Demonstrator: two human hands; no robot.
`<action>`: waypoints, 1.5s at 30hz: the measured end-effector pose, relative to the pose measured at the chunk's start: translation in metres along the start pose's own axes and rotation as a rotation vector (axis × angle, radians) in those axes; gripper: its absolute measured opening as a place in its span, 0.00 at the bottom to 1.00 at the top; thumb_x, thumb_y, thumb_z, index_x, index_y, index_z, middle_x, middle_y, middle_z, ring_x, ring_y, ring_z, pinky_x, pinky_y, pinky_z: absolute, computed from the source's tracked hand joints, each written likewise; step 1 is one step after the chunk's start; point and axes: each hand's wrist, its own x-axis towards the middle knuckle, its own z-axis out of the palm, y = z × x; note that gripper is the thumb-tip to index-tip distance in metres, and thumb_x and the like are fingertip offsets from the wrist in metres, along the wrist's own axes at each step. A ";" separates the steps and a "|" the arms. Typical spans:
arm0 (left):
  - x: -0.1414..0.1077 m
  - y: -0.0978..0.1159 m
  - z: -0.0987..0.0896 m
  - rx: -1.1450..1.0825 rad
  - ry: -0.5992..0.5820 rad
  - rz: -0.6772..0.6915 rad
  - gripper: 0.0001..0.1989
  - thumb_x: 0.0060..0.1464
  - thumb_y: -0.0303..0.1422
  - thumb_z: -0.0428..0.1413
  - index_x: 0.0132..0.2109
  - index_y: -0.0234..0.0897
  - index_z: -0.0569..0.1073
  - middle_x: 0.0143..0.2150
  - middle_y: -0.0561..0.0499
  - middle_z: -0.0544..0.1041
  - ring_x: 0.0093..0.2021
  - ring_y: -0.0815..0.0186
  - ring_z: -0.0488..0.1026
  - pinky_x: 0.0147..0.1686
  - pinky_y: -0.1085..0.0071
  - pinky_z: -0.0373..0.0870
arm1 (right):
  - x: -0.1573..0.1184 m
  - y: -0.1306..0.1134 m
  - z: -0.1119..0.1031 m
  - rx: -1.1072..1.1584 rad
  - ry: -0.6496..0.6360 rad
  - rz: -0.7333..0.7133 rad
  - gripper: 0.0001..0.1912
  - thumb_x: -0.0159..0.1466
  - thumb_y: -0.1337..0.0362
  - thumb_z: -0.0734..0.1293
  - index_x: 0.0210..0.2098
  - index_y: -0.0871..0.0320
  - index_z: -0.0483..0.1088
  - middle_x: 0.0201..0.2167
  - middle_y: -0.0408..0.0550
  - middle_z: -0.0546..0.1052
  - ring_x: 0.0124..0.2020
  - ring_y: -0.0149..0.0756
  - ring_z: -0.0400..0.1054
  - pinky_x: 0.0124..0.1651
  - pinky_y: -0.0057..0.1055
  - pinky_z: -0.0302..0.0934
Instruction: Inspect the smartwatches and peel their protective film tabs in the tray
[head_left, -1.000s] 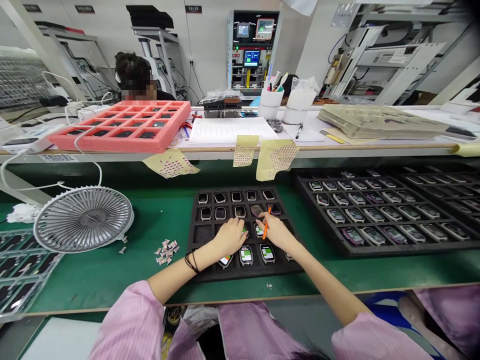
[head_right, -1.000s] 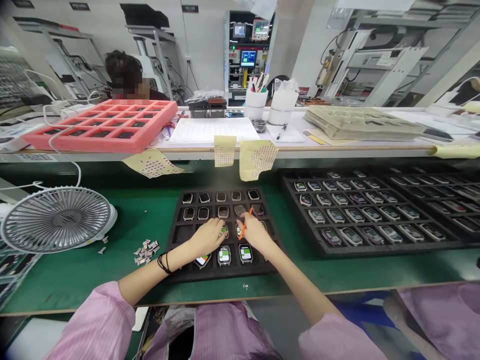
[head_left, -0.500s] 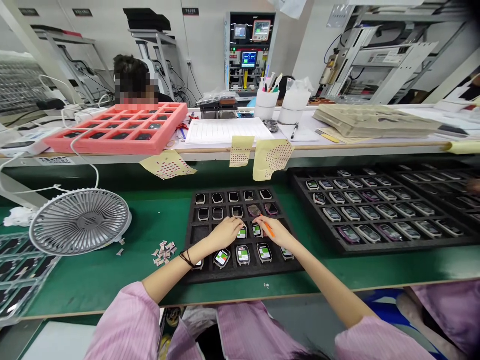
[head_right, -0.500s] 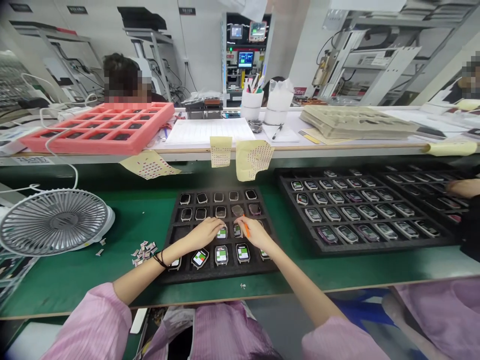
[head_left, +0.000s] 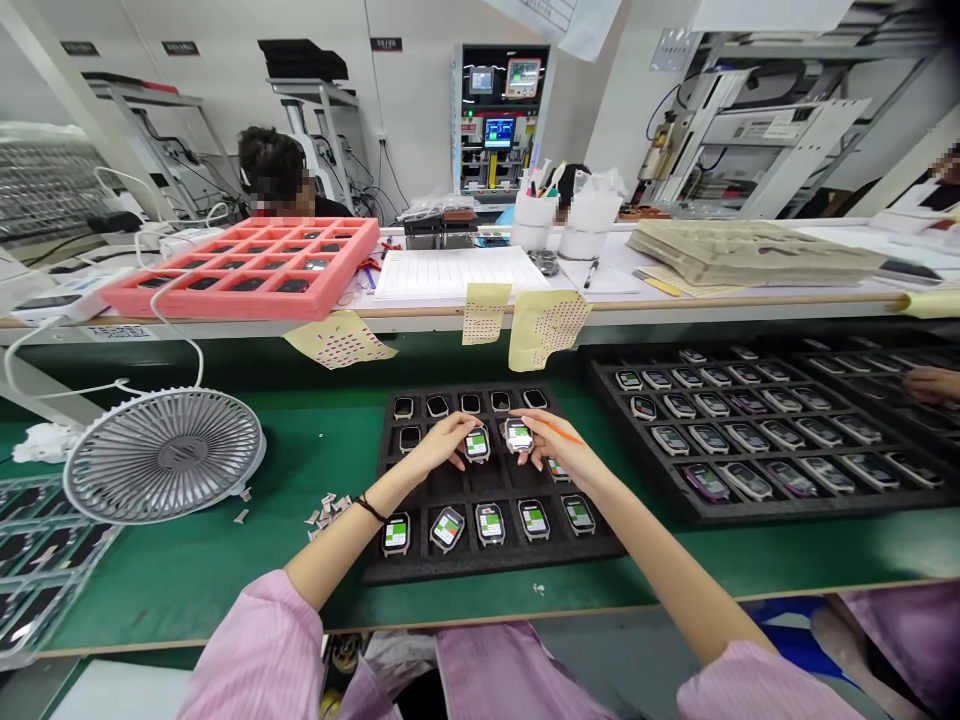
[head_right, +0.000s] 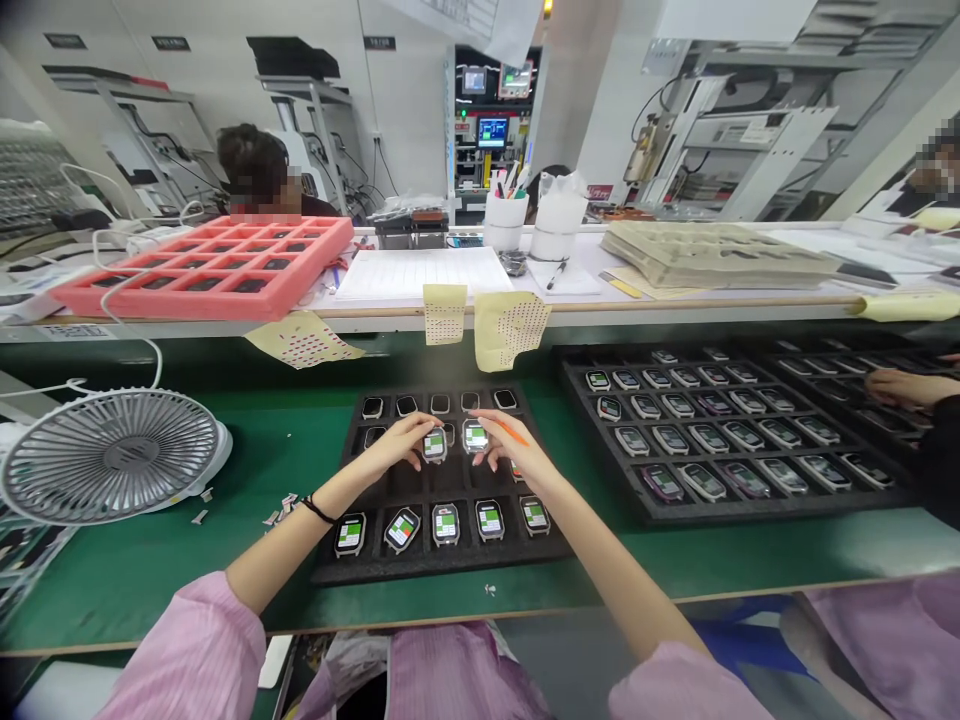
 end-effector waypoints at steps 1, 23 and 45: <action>-0.001 0.007 -0.003 -0.085 0.017 -0.012 0.17 0.61 0.43 0.48 0.49 0.36 0.68 0.35 0.47 0.75 0.32 0.65 0.76 0.22 0.74 0.72 | 0.002 -0.007 0.002 0.023 -0.032 0.000 0.21 0.59 0.56 0.68 0.48 0.60 0.69 0.26 0.46 0.75 0.24 0.36 0.74 0.18 0.23 0.59; -0.011 0.039 -0.034 -0.327 0.098 0.056 0.16 0.52 0.37 0.59 0.47 0.34 0.74 0.44 0.46 0.73 0.38 0.66 0.72 0.34 0.69 0.76 | 0.043 -0.033 0.022 -0.001 -0.254 -0.166 0.18 0.63 0.59 0.67 0.51 0.56 0.67 0.39 0.49 0.73 0.28 0.33 0.73 0.20 0.23 0.60; -0.023 0.051 -0.035 -0.268 0.112 0.057 0.16 0.55 0.36 0.56 0.49 0.35 0.73 0.45 0.47 0.74 0.40 0.66 0.70 0.36 0.72 0.71 | 0.027 -0.043 0.030 -0.071 -0.184 -0.205 0.17 0.63 0.56 0.66 0.49 0.57 0.67 0.31 0.45 0.72 0.25 0.32 0.71 0.20 0.24 0.56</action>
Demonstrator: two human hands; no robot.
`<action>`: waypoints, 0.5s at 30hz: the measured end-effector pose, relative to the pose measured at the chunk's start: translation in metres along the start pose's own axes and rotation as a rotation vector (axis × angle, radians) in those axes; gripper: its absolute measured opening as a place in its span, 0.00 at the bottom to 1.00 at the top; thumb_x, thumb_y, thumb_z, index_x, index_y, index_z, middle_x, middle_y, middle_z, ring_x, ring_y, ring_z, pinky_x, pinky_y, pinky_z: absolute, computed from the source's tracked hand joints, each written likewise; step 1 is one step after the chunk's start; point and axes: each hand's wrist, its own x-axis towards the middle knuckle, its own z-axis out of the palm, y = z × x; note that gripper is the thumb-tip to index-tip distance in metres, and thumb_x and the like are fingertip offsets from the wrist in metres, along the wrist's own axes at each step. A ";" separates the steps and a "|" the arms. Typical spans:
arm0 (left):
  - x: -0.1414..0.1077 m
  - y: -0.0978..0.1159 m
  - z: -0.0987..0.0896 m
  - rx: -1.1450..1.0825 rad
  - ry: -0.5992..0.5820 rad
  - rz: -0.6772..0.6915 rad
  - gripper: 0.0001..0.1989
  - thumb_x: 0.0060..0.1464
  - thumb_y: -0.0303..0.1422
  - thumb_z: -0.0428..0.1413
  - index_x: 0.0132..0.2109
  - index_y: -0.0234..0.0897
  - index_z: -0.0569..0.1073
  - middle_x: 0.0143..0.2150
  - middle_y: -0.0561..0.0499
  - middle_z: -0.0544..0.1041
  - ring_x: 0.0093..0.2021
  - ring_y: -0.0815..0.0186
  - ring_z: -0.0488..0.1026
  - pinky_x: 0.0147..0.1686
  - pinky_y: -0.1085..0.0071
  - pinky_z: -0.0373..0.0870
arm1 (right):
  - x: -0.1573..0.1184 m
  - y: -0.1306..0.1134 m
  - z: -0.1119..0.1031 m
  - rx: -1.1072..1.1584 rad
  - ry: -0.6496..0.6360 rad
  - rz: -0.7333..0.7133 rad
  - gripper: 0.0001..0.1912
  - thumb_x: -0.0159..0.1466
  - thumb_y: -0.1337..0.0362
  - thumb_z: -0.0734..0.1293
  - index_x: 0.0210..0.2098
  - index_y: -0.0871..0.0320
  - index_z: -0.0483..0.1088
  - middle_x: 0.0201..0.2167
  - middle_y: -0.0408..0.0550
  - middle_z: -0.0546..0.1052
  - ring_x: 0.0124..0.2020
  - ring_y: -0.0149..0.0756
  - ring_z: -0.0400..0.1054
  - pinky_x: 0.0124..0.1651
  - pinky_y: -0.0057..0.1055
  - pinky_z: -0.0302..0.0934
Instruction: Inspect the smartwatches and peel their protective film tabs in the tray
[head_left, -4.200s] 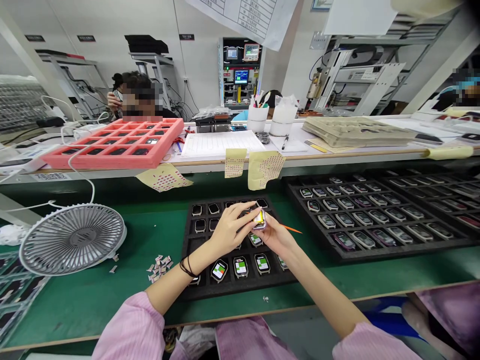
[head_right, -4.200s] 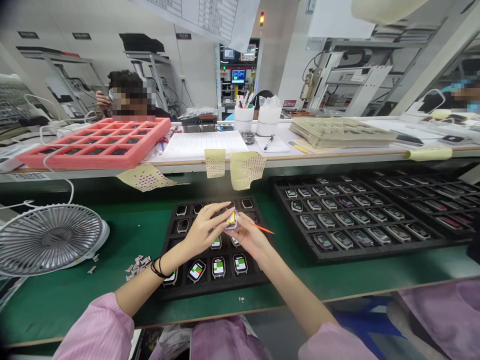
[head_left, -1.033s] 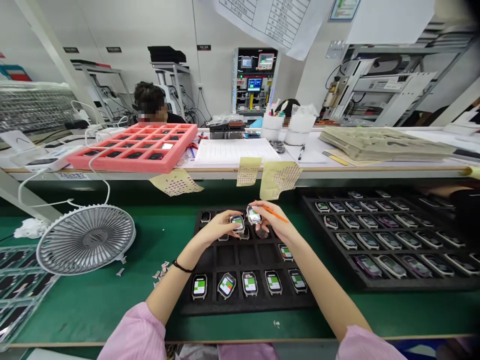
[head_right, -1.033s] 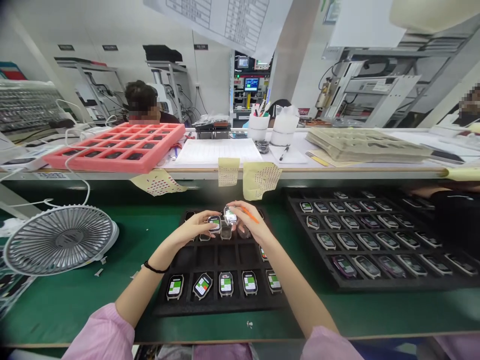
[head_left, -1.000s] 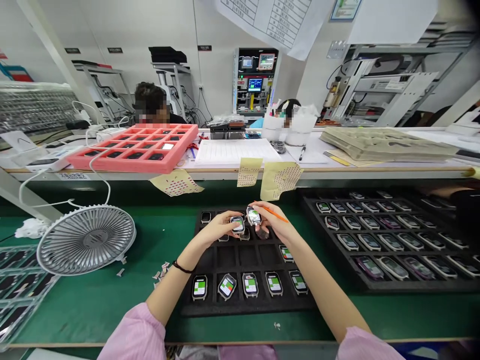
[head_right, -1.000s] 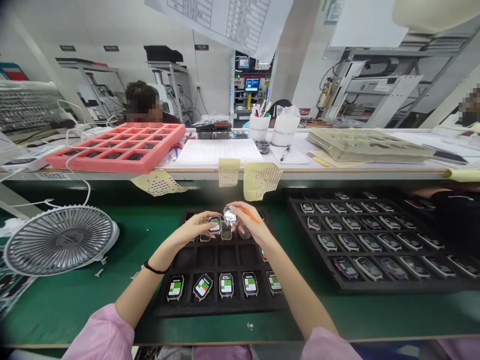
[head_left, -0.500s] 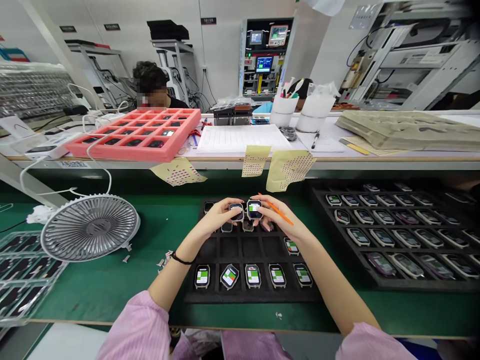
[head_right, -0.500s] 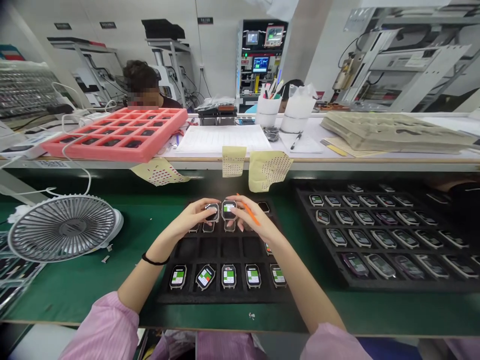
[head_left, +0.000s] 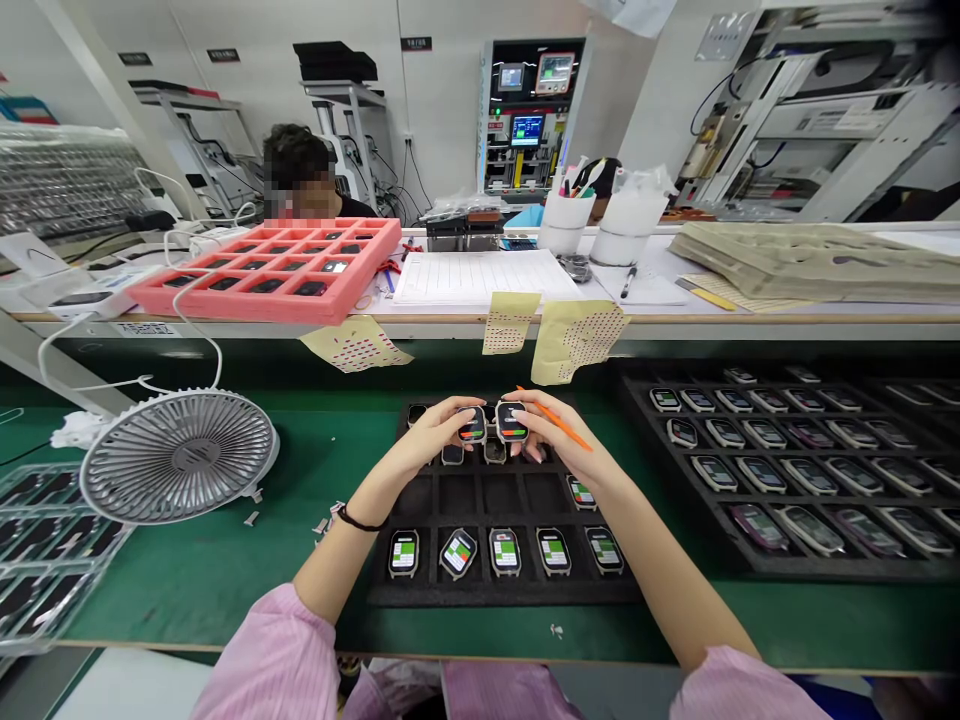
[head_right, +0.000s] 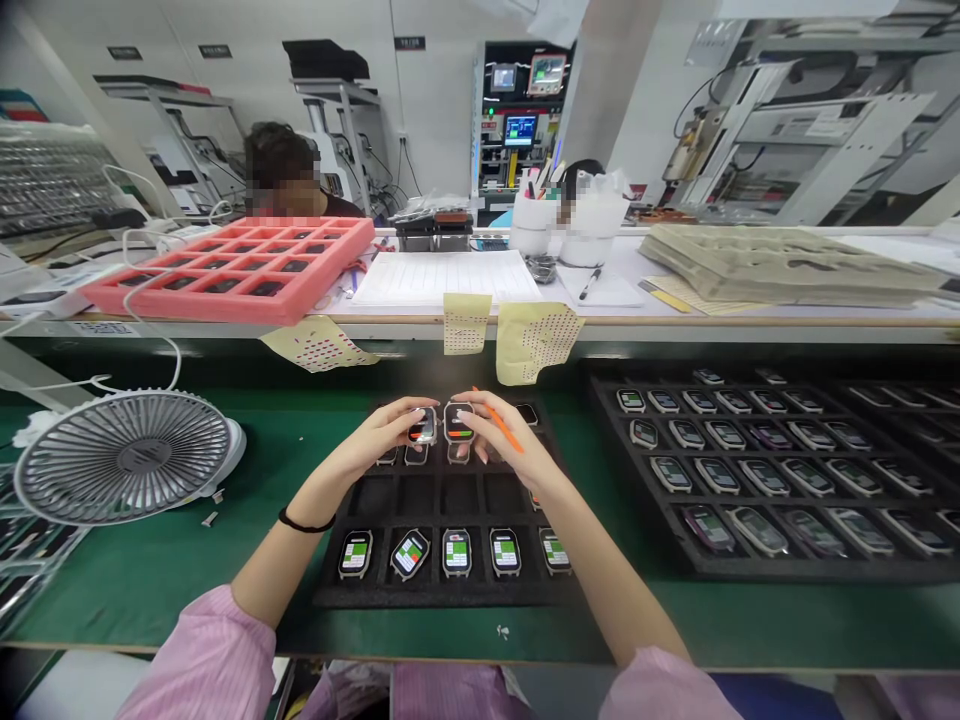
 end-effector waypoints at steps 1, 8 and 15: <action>0.000 0.000 0.001 -0.011 0.002 -0.002 0.16 0.56 0.37 0.55 0.49 0.35 0.74 0.46 0.46 0.74 0.40 0.66 0.70 0.37 0.72 0.71 | 0.000 0.001 0.000 -0.002 0.006 0.001 0.18 0.63 0.56 0.67 0.49 0.57 0.67 0.30 0.45 0.72 0.24 0.32 0.70 0.20 0.24 0.56; -0.007 0.007 -0.002 -0.018 -0.055 0.011 0.22 0.50 0.35 0.61 0.53 0.36 0.72 0.49 0.44 0.74 0.47 0.61 0.71 0.42 0.68 0.71 | -0.001 -0.008 0.000 0.028 -0.006 0.026 0.18 0.60 0.58 0.69 0.47 0.57 0.68 0.32 0.47 0.73 0.25 0.32 0.71 0.19 0.24 0.57; -0.021 0.023 -0.012 -0.207 -0.174 0.116 0.32 0.37 0.26 0.67 0.53 0.37 0.73 0.45 0.47 0.76 0.44 0.63 0.73 0.47 0.68 0.67 | -0.008 -0.021 -0.006 0.224 -0.167 0.046 0.30 0.49 0.67 0.76 0.50 0.54 0.66 0.33 0.48 0.74 0.25 0.33 0.70 0.13 0.20 0.53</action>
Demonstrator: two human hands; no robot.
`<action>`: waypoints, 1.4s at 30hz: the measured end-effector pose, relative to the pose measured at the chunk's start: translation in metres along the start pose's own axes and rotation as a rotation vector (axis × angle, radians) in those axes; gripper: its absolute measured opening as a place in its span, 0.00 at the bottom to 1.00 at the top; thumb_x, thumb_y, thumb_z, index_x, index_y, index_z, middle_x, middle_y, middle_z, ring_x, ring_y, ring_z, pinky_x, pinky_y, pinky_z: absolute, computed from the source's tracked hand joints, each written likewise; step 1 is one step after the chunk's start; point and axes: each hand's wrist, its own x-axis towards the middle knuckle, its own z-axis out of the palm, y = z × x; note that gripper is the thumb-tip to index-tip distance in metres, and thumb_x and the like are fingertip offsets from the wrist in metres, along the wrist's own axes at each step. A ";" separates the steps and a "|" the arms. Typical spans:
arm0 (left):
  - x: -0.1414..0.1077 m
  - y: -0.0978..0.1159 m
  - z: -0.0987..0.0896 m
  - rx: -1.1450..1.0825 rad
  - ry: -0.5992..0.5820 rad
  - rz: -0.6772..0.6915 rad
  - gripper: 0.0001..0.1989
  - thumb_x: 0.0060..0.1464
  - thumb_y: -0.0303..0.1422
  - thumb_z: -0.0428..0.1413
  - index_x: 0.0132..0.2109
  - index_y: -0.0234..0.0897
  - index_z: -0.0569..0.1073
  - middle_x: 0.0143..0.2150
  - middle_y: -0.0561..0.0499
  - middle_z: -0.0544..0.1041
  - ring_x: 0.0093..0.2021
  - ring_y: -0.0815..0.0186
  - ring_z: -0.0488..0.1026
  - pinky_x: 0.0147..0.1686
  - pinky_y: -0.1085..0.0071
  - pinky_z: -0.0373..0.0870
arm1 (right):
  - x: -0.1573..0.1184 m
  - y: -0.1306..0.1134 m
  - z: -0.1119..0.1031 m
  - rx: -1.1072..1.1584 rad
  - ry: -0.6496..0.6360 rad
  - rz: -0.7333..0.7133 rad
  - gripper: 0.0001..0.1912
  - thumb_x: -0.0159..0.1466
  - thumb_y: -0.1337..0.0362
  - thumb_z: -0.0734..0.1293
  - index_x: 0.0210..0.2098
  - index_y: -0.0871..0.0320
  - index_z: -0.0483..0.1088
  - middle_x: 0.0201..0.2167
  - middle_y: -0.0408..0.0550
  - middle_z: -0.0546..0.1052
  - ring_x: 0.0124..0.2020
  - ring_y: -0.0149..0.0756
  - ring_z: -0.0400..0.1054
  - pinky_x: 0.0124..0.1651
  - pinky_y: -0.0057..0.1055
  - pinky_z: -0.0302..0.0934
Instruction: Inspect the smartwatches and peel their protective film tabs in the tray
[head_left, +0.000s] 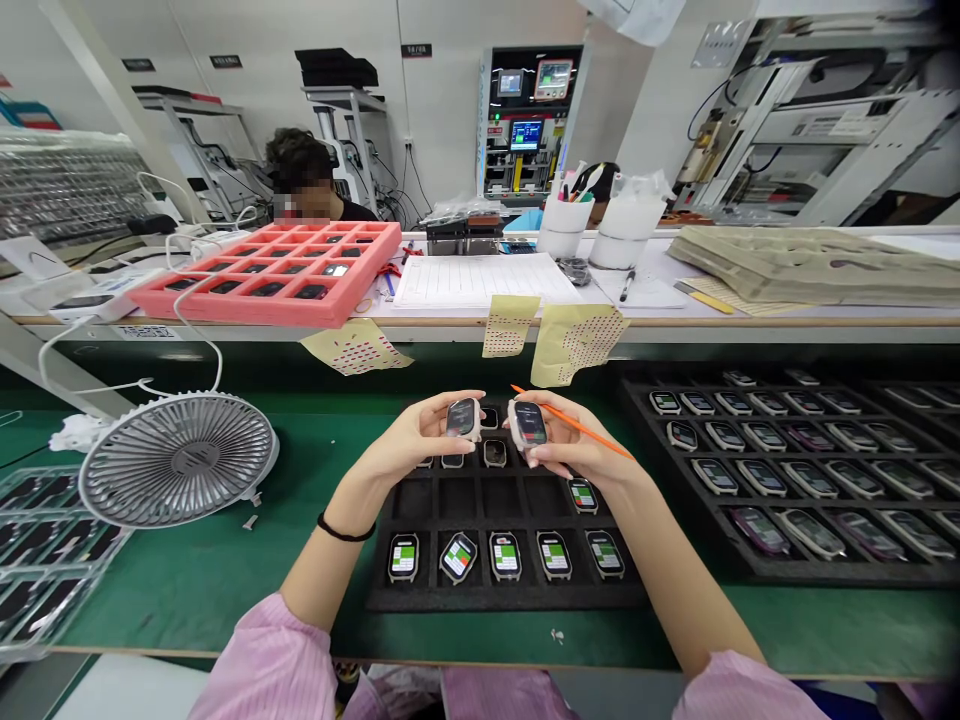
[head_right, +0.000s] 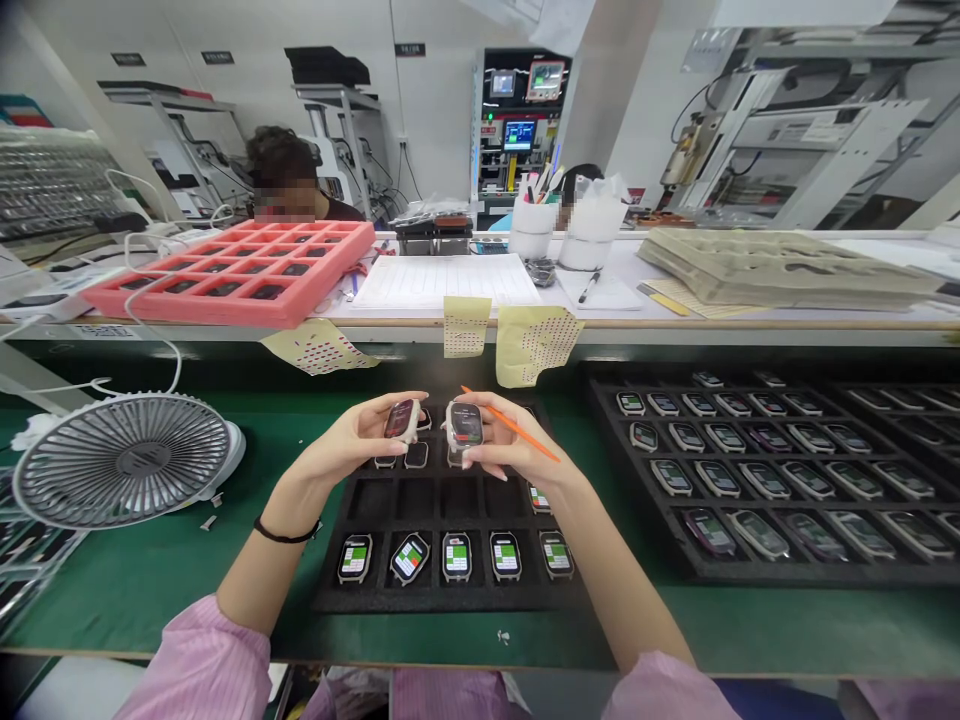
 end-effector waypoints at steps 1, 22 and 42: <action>-0.002 0.002 0.000 -0.033 -0.008 0.014 0.32 0.36 0.27 0.67 0.53 0.37 0.73 0.43 0.48 0.76 0.40 0.65 0.73 0.44 0.69 0.67 | -0.001 0.000 -0.001 0.034 -0.004 -0.013 0.30 0.48 0.65 0.76 0.49 0.54 0.67 0.35 0.49 0.74 0.23 0.31 0.68 0.12 0.20 0.51; 0.016 -0.021 0.001 -0.022 0.127 -0.035 0.32 0.40 0.27 0.67 0.55 0.36 0.69 0.46 0.45 0.77 0.48 0.61 0.74 0.52 0.64 0.66 | 0.009 0.014 -0.001 -0.050 0.056 -0.049 0.27 0.51 0.69 0.75 0.49 0.55 0.67 0.35 0.47 0.74 0.28 0.34 0.72 0.17 0.22 0.59; 0.029 -0.040 -0.013 0.060 0.157 0.026 0.31 0.35 0.25 0.68 0.51 0.37 0.71 0.47 0.46 0.76 0.46 0.61 0.73 0.48 0.64 0.68 | 0.014 0.023 -0.005 -0.176 0.084 0.034 0.28 0.51 0.67 0.75 0.50 0.55 0.65 0.39 0.49 0.75 0.30 0.33 0.72 0.20 0.23 0.60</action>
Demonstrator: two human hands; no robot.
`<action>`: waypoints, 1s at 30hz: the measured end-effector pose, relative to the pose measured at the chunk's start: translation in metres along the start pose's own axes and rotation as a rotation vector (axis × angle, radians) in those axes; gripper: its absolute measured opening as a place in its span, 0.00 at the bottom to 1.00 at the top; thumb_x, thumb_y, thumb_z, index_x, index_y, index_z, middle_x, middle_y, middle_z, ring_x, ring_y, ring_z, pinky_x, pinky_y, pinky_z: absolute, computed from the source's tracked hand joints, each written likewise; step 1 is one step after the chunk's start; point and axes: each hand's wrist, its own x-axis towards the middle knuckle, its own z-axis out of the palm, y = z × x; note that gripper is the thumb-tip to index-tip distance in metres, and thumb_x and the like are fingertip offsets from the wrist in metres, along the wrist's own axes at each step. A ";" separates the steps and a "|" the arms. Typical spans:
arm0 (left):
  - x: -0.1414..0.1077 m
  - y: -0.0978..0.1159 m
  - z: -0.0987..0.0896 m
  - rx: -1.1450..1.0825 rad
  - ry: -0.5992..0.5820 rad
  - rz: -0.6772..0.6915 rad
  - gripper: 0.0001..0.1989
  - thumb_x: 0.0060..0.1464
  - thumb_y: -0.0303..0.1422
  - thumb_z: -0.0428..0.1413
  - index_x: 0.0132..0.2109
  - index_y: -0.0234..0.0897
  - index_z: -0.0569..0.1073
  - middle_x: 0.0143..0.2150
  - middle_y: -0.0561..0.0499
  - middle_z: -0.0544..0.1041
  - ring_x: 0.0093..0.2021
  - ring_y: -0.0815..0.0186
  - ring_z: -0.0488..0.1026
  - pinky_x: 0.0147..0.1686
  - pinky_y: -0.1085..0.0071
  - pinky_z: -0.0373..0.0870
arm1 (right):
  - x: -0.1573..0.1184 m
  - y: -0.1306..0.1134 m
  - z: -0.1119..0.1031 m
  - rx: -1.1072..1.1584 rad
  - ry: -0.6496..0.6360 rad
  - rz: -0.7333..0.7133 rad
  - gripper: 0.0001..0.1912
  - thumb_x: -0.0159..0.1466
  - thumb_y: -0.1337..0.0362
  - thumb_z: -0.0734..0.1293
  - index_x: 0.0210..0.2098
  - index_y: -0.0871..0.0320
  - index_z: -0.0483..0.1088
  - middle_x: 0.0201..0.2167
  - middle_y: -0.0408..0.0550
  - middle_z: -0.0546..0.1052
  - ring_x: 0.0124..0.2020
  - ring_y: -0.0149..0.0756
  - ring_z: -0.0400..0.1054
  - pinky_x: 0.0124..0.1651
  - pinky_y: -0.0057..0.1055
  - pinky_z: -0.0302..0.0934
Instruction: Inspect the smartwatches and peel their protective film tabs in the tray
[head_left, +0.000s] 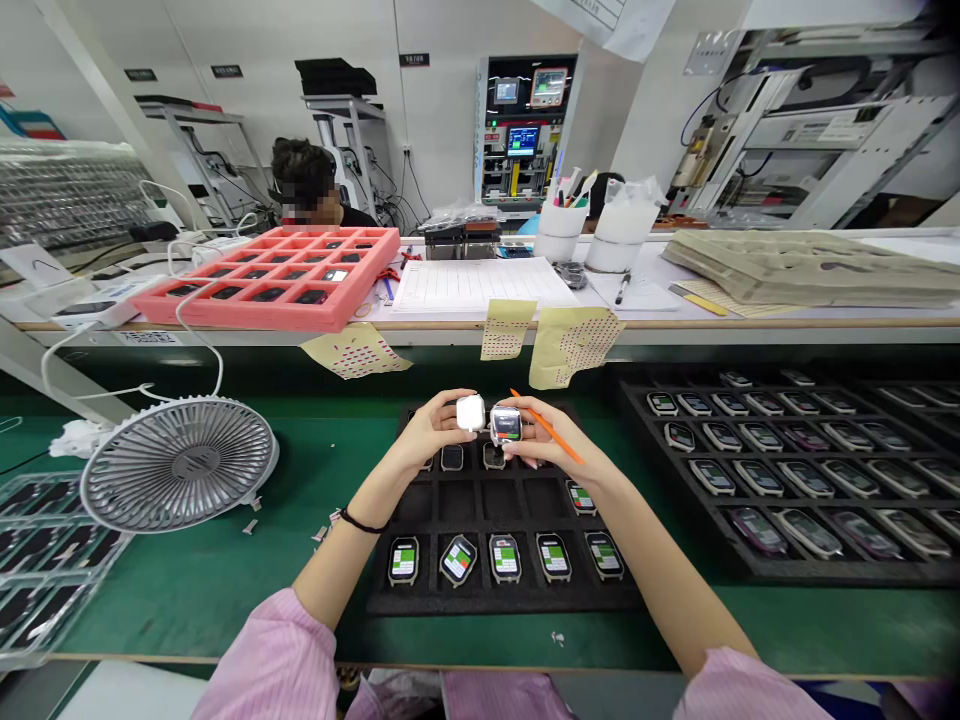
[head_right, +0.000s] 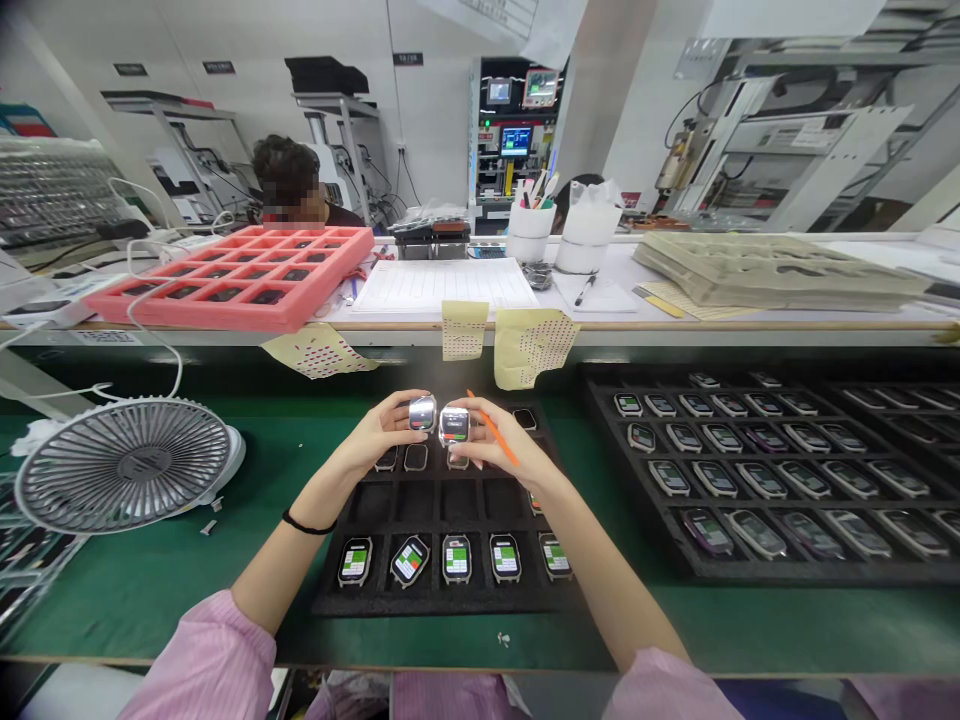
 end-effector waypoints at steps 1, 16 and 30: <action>0.000 0.000 0.000 -0.008 -0.003 -0.001 0.31 0.35 0.25 0.67 0.51 0.37 0.71 0.47 0.46 0.76 0.46 0.61 0.73 0.47 0.65 0.68 | 0.000 0.000 0.000 0.002 0.002 0.000 0.28 0.51 0.67 0.75 0.50 0.55 0.65 0.39 0.48 0.75 0.30 0.33 0.72 0.20 0.23 0.60; -0.002 0.002 0.003 -0.011 0.112 -0.150 0.32 0.40 0.29 0.67 0.54 0.37 0.69 0.45 0.45 0.77 0.38 0.67 0.76 0.34 0.74 0.72 | 0.002 0.005 -0.002 -0.007 -0.005 0.016 0.27 0.52 0.68 0.74 0.49 0.54 0.65 0.40 0.48 0.74 0.31 0.32 0.71 0.20 0.22 0.58; -0.001 -0.003 0.004 0.038 0.036 0.029 0.33 0.43 0.33 0.66 0.56 0.36 0.64 0.44 0.44 0.77 0.37 0.64 0.76 0.22 0.80 0.63 | 0.001 0.002 -0.001 -0.024 -0.022 -0.008 0.23 0.58 0.63 0.71 0.50 0.55 0.64 0.39 0.49 0.72 0.32 0.34 0.72 0.21 0.24 0.57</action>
